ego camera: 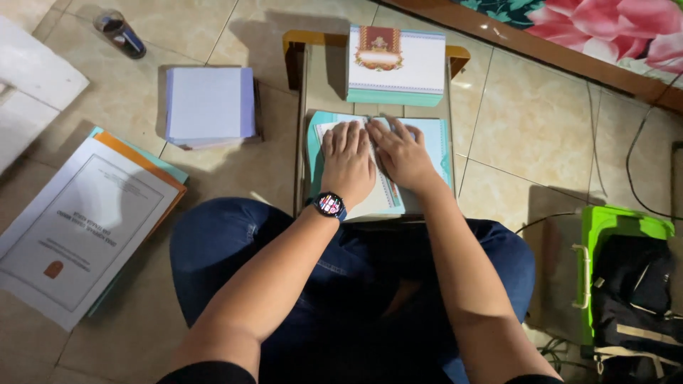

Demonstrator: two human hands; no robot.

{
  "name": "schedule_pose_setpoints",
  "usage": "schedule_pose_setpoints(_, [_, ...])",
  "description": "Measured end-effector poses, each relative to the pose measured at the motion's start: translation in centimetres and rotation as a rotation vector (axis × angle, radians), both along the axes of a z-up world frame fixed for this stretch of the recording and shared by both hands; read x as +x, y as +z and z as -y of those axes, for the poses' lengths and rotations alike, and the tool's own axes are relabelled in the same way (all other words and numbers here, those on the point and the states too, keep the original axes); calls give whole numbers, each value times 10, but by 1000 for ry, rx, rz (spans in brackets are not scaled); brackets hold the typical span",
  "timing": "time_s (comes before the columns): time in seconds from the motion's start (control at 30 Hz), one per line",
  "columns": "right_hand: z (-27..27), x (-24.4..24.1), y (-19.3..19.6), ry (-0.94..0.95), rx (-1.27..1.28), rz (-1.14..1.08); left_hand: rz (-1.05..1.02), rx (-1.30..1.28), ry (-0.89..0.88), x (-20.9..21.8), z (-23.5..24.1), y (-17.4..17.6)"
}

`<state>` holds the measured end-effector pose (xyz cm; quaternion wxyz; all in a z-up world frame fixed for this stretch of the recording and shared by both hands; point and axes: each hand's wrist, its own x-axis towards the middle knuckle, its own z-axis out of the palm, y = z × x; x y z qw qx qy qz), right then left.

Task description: Manually assembling invitations by folding paper inserts and placing them into decorative folders before stacking them in a box.

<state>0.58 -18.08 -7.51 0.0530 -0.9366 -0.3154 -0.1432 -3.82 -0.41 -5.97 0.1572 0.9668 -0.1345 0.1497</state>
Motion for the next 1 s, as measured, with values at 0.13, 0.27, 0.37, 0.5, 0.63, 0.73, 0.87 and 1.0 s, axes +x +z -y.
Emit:
schedule_pose_setpoints(0.13, [-4,-7,9,-8,-34,-3,-59,-16,5,4,0,-4])
schedule_pose_setpoints(0.27, [-1,-48,26,0,-5,-10,-99,-12,18,2,-1,3])
schedule_pose_setpoints(0.37, [8,-83,34,-1,8,-51,-124,-3,19,1,0,4])
schedule_pose_setpoints(0.5, [15,-94,33,8,16,-148,-165,26,1,1,1,5])
schedule_pose_setpoints(0.63, [6,-51,14,14,-63,-16,-181,46,0,1,3,6])
schedule_pose_setpoints(0.73, [-3,-16,8,41,14,-30,-205,65,-8,1,3,6])
schedule_pose_setpoints(0.87, [-7,7,2,48,-11,12,-220,56,-18,2,2,10])
schedule_pose_setpoints(1.0, [3,-19,4,59,62,-18,-288,54,-38,2,0,14])
